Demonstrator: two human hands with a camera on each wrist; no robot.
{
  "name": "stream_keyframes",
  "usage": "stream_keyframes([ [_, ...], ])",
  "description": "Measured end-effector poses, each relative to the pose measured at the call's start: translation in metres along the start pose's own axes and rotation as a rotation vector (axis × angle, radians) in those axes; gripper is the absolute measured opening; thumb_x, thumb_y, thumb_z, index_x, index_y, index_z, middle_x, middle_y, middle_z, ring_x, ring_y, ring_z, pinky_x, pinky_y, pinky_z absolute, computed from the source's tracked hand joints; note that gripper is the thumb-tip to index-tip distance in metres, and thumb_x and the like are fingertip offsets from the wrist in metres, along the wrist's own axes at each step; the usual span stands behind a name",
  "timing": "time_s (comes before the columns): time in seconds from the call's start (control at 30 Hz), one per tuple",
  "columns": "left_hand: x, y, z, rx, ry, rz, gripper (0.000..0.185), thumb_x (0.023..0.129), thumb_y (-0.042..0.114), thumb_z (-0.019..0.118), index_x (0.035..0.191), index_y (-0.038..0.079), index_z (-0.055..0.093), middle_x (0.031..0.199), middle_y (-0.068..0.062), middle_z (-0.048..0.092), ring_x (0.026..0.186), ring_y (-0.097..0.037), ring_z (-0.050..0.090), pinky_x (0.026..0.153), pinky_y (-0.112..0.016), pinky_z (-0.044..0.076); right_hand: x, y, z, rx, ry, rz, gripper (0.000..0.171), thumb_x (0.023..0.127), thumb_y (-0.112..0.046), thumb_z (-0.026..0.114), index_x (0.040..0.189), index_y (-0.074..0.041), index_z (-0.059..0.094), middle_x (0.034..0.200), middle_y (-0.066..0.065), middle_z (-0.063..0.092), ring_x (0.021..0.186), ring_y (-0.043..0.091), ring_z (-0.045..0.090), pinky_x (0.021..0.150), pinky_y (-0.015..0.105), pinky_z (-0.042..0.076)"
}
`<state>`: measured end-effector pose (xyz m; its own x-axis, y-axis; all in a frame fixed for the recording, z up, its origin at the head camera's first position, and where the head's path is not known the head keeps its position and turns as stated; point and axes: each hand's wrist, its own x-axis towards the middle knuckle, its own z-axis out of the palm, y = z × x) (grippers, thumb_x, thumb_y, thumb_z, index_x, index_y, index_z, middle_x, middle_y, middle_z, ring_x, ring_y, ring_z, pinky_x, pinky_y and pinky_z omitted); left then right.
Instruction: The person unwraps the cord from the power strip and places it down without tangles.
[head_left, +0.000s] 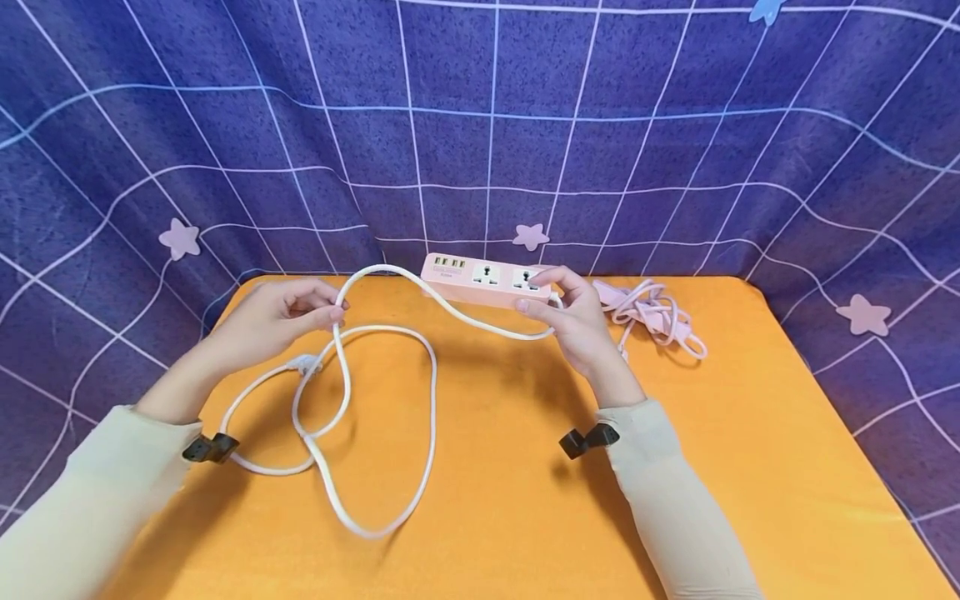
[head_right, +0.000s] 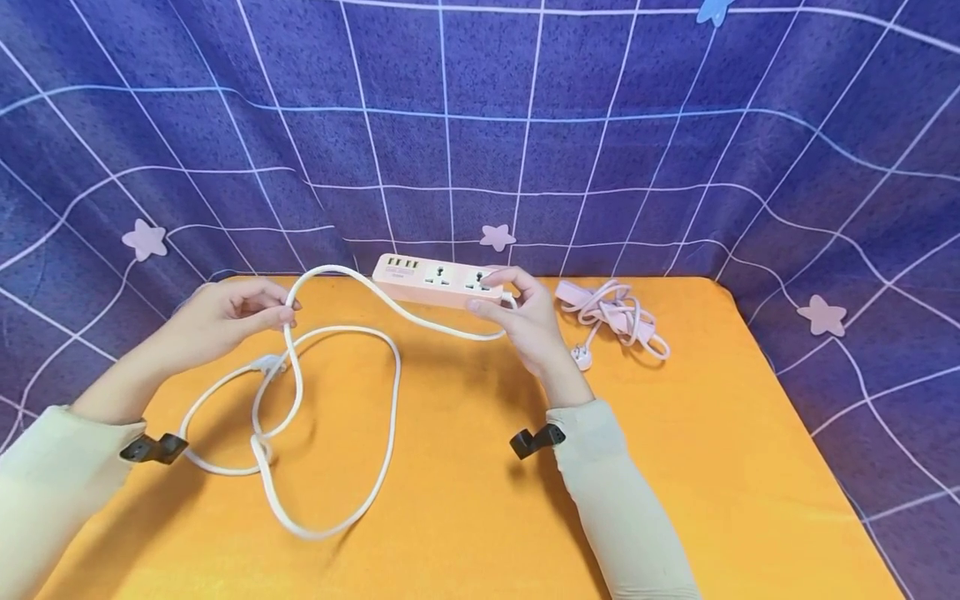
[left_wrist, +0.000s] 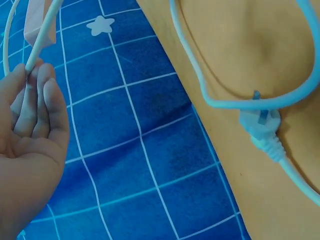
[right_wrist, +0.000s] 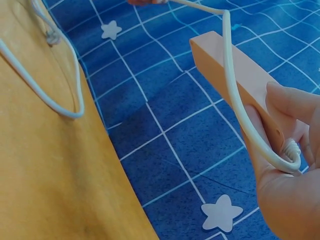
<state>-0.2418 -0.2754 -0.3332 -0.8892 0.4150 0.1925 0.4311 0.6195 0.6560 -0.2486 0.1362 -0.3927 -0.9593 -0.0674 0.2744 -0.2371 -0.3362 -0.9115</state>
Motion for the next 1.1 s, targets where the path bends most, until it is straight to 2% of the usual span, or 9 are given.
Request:
stream_keyframes([
  [0.23,-0.011,-0.015,-0.002,0.013,-0.15,0.029,0.005,0.104,0.02,0.072,0.108,0.023,0.074,0.09,0.004,0.078,0.078,-0.01,0.071,0.07,-0.024,0.056,0.001,0.0,0.002,-0.045,0.024,-0.014,0.039,0.083,0.017,0.077,0.095,-0.02,0.073,0.117,0.0,0.065,0.107,0.021,0.059,0.085,0.025,0.057],
  [0.33,-0.017,-0.022,-0.002,-0.016,-0.214,0.032,0.006,0.104,0.017,0.071,0.108,0.021,0.074,0.09,0.003,0.078,0.077,-0.01,0.071,0.069,-0.026,0.058,0.002,0.0,0.002,-0.062,0.029,-0.018,0.038,0.083,0.016,0.078,0.095,-0.02,0.072,0.116,0.0,0.065,0.109,0.02,0.058,0.085,0.025,0.055],
  [0.53,-0.029,-0.035,-0.001,-0.095,-0.34,0.035,0.007,0.105,0.013,0.068,0.109,0.016,0.073,0.092,0.004,0.077,0.086,-0.015,0.074,0.078,-0.029,0.062,0.002,0.002,0.002,-0.105,0.024,-0.004,0.036,0.083,0.013,0.081,0.096,-0.019,0.072,0.118,-0.002,0.066,0.119,0.018,0.055,0.091,0.025,0.051],
  [0.7,-0.038,-0.045,0.001,-0.116,-0.444,0.063,0.008,0.106,0.015,0.067,0.109,0.019,0.073,0.094,0.004,0.076,0.088,-0.012,0.072,0.08,-0.028,0.061,0.001,0.006,0.001,-0.126,0.031,0.018,0.033,0.084,0.008,0.082,0.098,-0.02,0.072,0.124,-0.001,0.064,0.124,0.019,0.052,0.093,0.026,0.049],
  [0.77,-0.042,-0.049,0.003,-0.101,-0.466,0.088,0.009,0.106,0.015,0.067,0.109,0.022,0.073,0.09,0.006,0.074,0.084,-0.008,0.068,0.076,-0.026,0.058,0.001,0.01,0.002,-0.125,0.033,0.03,0.032,0.085,0.007,0.081,0.098,-0.021,0.072,0.125,-0.001,0.063,0.121,0.017,0.052,0.091,0.025,0.049],
  [0.9,-0.05,-0.056,0.005,-0.074,-0.494,0.126,0.012,0.104,0.014,0.069,0.107,0.025,0.072,0.082,0.009,0.065,0.078,-0.002,0.058,0.069,-0.024,0.052,0.007,0.019,0.008,-0.132,0.014,0.054,0.03,0.086,0.006,0.082,0.099,-0.019,0.072,0.125,-0.001,0.063,0.104,0.014,0.056,0.082,0.023,0.049],
  [1.0,-0.059,-0.06,0.006,-0.062,-0.508,0.116,0.01,0.104,0.015,0.07,0.107,0.024,0.072,0.081,0.011,0.061,0.079,-0.001,0.056,0.069,-0.024,0.05,0.014,0.027,0.016,-0.154,-0.01,0.054,0.028,0.085,0.007,0.083,0.101,-0.014,0.072,0.123,0.002,0.064,0.095,0.012,0.059,0.078,0.022,0.051],
  [1.1,-0.067,-0.064,0.005,-0.037,-0.513,0.083,0.004,0.104,0.018,0.07,0.107,0.02,0.073,0.082,0.014,0.06,0.079,-0.001,0.056,0.069,-0.024,0.05,0.023,0.034,0.024,-0.174,-0.024,0.06,0.027,0.084,0.007,0.084,0.102,-0.009,0.072,0.122,0.003,0.066,0.095,0.013,0.062,0.079,0.023,0.052],
])
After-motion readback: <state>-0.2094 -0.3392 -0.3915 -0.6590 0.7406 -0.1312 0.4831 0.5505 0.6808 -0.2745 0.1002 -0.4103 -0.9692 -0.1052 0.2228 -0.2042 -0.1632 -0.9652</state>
